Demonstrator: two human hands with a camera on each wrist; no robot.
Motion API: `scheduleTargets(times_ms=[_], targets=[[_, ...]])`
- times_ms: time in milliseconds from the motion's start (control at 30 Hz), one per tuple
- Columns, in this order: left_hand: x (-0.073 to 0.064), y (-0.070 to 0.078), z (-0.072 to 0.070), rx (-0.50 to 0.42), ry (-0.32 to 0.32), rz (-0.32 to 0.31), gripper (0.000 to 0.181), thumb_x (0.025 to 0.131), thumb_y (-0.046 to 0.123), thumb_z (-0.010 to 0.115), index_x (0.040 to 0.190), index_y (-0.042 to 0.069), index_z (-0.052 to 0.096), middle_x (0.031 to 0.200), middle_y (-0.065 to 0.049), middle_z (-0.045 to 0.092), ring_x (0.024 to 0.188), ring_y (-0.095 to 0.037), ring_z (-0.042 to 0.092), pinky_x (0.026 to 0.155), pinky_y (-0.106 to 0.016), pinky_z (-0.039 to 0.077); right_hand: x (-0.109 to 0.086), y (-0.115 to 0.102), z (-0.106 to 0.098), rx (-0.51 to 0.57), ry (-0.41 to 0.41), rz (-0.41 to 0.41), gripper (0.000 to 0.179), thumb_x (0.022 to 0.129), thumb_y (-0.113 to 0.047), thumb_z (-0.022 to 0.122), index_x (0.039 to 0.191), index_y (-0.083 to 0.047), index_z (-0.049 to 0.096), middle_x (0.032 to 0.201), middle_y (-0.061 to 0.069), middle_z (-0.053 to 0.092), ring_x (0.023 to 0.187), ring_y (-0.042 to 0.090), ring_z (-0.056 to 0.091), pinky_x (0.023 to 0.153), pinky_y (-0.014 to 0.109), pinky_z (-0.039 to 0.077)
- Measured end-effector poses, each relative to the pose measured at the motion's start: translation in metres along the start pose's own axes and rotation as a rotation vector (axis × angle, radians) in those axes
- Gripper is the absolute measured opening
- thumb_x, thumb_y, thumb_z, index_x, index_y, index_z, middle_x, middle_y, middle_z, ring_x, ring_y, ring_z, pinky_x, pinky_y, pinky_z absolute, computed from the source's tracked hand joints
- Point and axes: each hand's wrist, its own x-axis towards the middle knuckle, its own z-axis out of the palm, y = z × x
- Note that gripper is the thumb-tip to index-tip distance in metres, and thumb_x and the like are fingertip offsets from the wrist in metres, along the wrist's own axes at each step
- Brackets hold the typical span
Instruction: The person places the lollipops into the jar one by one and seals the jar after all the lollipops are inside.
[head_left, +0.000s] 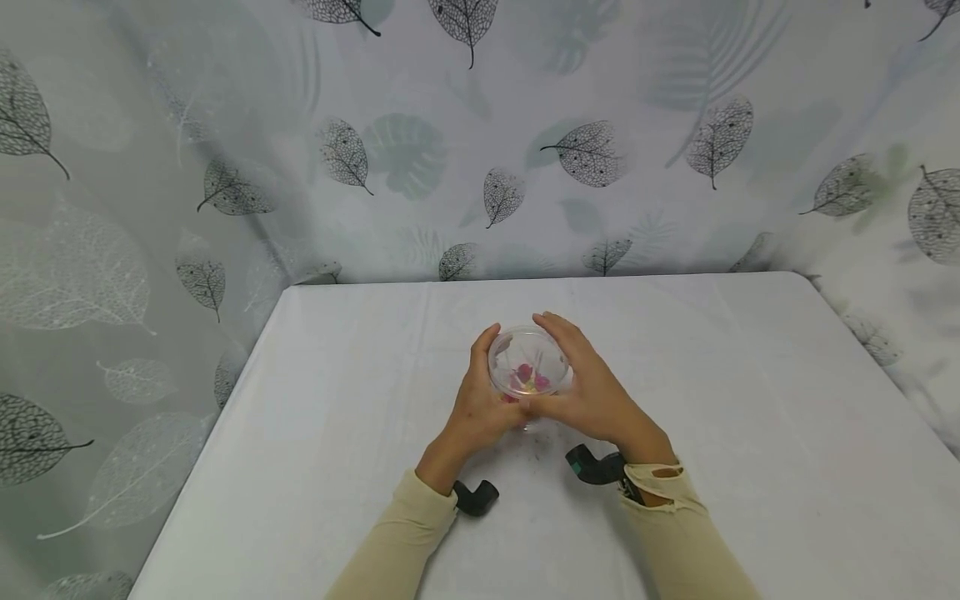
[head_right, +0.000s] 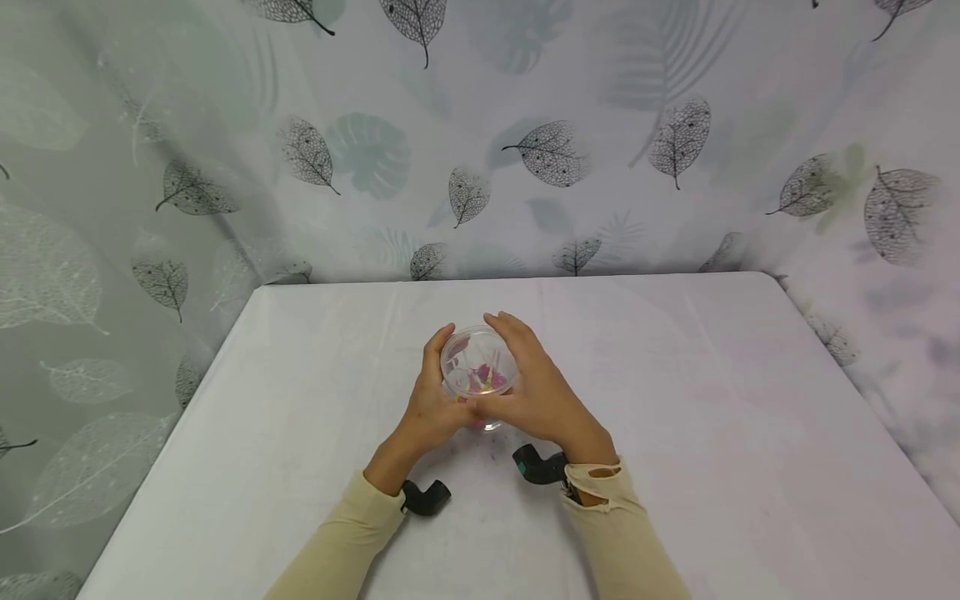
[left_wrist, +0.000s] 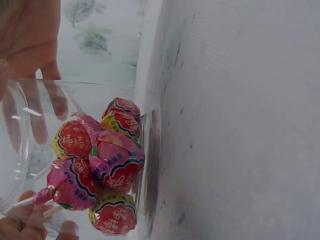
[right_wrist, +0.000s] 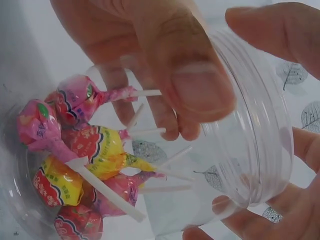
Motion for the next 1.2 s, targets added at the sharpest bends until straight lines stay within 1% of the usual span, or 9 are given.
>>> scheduleTargets(times_ms=[167, 233, 367, 433, 600, 767, 967, 1100, 1200], targets=[[-0.0003, 0.0002, 0.0012, 0.002, 0.003, 0.003, 0.112, 0.069, 0.024, 0.086, 0.151, 0.035, 0.011, 0.148, -0.003, 0.036, 0.127, -0.025, 0.045, 0.105, -0.054, 0.038, -0.0019, 0.0004, -0.0014, 0.034, 0.001, 0.021, 0.097, 0.071, -0.033, 0.087, 0.150, -0.033, 0.031, 0.149, 0.002, 0.039, 0.126, 0.026, 0.045, 0.096, 0.056, 0.044], [-0.0002, -0.0002, 0.0015, 0.003, 0.003, 0.002, 0.113, 0.068, 0.023, 0.087, 0.151, 0.035, 0.011, 0.148, -0.003, 0.036, 0.127, -0.025, 0.045, 0.105, -0.054, 0.038, -0.0019, 0.0007, -0.0016, 0.026, 0.014, 0.020, 0.100, 0.070, -0.035, 0.087, 0.151, -0.032, 0.029, 0.148, 0.004, 0.038, 0.125, 0.026, 0.045, 0.097, 0.055, 0.044], [0.0003, -0.0013, 0.0019, -0.013, -0.002, 0.013, 0.113, 0.068, 0.021, 0.087, 0.151, 0.035, 0.012, 0.148, -0.005, 0.036, 0.127, -0.027, 0.045, 0.104, -0.054, 0.039, -0.0018, 0.0011, -0.0033, 0.008, 0.019, 0.012, 0.103, 0.070, -0.035, 0.088, 0.152, -0.036, 0.025, 0.153, -0.003, 0.031, 0.130, 0.025, 0.042, 0.100, 0.053, 0.042], [0.0005, -0.0010, 0.0019, -0.016, -0.003, 0.017, 0.112, 0.068, 0.021, 0.086, 0.151, 0.035, 0.011, 0.148, -0.005, 0.036, 0.127, -0.027, 0.045, 0.104, -0.054, 0.039, -0.0022, 0.0017, -0.0040, 0.016, 0.007, 0.015, 0.101, 0.071, -0.032, 0.087, 0.151, -0.038, 0.025, 0.154, -0.006, 0.030, 0.128, 0.026, 0.044, 0.097, 0.051, 0.045], [0.0003, -0.0004, 0.0012, -0.005, -0.001, 0.007, 0.112, 0.069, 0.022, 0.086, 0.151, 0.037, 0.011, 0.147, -0.003, 0.036, 0.127, -0.023, 0.045, 0.106, -0.051, 0.039, -0.0024, 0.0020, -0.0042, 0.041, -0.009, 0.024, 0.096, 0.072, -0.028, 0.086, 0.150, -0.035, 0.030, 0.149, -0.002, 0.039, 0.120, 0.028, 0.052, 0.091, 0.051, 0.049], [0.0001, -0.0002, 0.0007, 0.000, -0.007, -0.001, 0.113, 0.069, 0.023, 0.087, 0.150, 0.039, 0.011, 0.149, -0.003, 0.035, 0.128, -0.023, 0.043, 0.106, -0.051, 0.038, -0.0010, 0.0026, -0.0025, 0.030, 0.022, 0.008, 0.097, 0.070, -0.032, 0.088, 0.150, -0.030, 0.033, 0.147, 0.001, 0.040, 0.123, 0.024, 0.047, 0.099, 0.052, 0.043], [0.0002, 0.0000, 0.0002, 0.010, -0.007, -0.009, 0.113, 0.069, 0.024, 0.087, 0.151, 0.038, 0.011, 0.149, -0.002, 0.035, 0.130, -0.023, 0.043, 0.106, -0.053, 0.037, -0.0010, 0.0017, -0.0031, 0.022, -0.003, 0.013, 0.099, 0.071, -0.030, 0.087, 0.150, -0.037, 0.028, 0.155, -0.007, 0.029, 0.127, 0.025, 0.045, 0.097, 0.052, 0.046], [0.0000, -0.0006, 0.0003, 0.011, -0.009, -0.008, 0.111, 0.070, 0.026, 0.086, 0.151, 0.037, 0.010, 0.149, -0.001, 0.034, 0.129, -0.024, 0.043, 0.105, -0.053, 0.039, -0.0023, 0.0002, -0.0033, 0.023, -0.025, 0.033, 0.096, 0.073, -0.023, 0.084, 0.149, -0.041, 0.028, 0.152, -0.008, 0.033, 0.121, 0.025, 0.050, 0.093, 0.050, 0.048], [-0.0002, -0.0011, 0.0006, -0.003, -0.013, -0.004, 0.111, 0.070, 0.026, 0.085, 0.151, 0.037, 0.010, 0.149, -0.002, 0.035, 0.129, -0.027, 0.045, 0.104, -0.052, 0.040, -0.0027, -0.0003, -0.0031, 0.021, -0.015, 0.015, 0.092, 0.075, -0.026, 0.084, 0.150, -0.034, 0.032, 0.150, -0.002, 0.037, 0.123, 0.026, 0.048, 0.095, 0.053, 0.046]])
